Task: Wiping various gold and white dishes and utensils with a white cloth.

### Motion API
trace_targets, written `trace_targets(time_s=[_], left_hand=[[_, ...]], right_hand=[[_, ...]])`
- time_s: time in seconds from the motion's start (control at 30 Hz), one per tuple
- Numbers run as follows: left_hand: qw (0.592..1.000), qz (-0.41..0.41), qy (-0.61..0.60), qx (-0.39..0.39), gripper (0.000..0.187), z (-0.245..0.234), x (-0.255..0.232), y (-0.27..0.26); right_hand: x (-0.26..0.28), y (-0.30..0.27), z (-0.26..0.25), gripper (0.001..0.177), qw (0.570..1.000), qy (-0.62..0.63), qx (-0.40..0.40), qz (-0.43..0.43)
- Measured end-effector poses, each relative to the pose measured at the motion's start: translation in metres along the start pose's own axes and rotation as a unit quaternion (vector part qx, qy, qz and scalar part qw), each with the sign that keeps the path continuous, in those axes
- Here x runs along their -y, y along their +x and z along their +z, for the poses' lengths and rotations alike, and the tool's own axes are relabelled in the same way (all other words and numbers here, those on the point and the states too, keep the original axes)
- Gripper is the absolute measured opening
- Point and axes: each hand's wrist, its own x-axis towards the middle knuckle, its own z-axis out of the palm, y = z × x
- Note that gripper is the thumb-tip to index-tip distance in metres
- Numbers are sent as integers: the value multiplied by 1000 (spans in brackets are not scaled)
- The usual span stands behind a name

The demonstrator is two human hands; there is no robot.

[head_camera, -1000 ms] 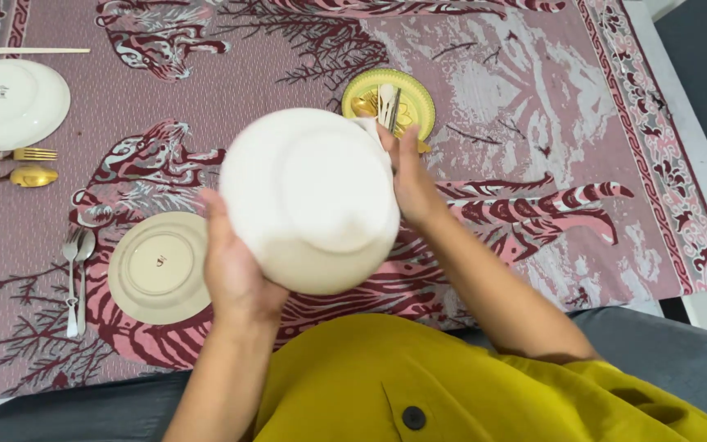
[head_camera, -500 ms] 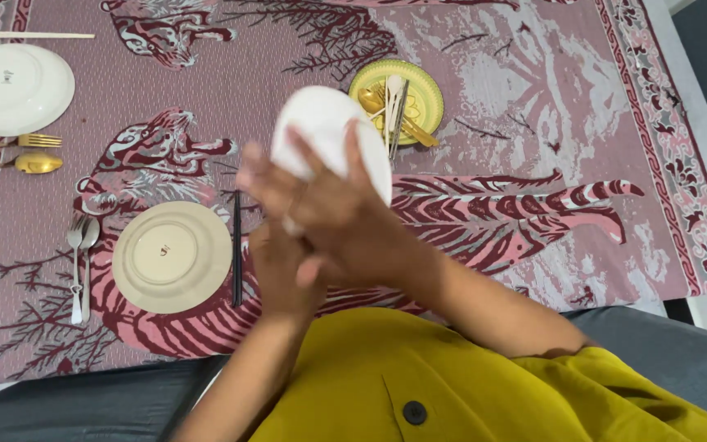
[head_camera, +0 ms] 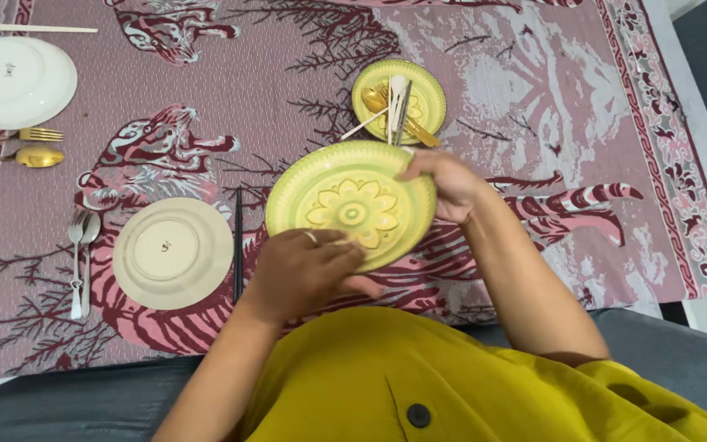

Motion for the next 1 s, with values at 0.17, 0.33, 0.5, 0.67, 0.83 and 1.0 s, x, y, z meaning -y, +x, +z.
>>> trace_targets(time_s=[0.17,0.33,0.5,0.67,0.83,1.0], left_hand=[[997,-49,7,65,39,63,45,-66],[984,-56,3,166,37,119,80,-120],[977,-70,16,202,30,153,100,-160],[962,-176,-31,204,36,130,92,-130],[936,-350,6,37,34,144,117,-101],[886,-410,86,201,62,165,142,-67]], right_hand=[[-61,34,-55,26,956,-256,-145,19],[-128,63,-86,28,901,-366,-229,-39],[-151,58,-74,25,868,-366,-335,-26],[-142,56,-74,31,766,-512,-356,-159],[-144,77,-81,57,756,-496,-335,-265],[-124,83,21,67,632,-733,-149,-203]])
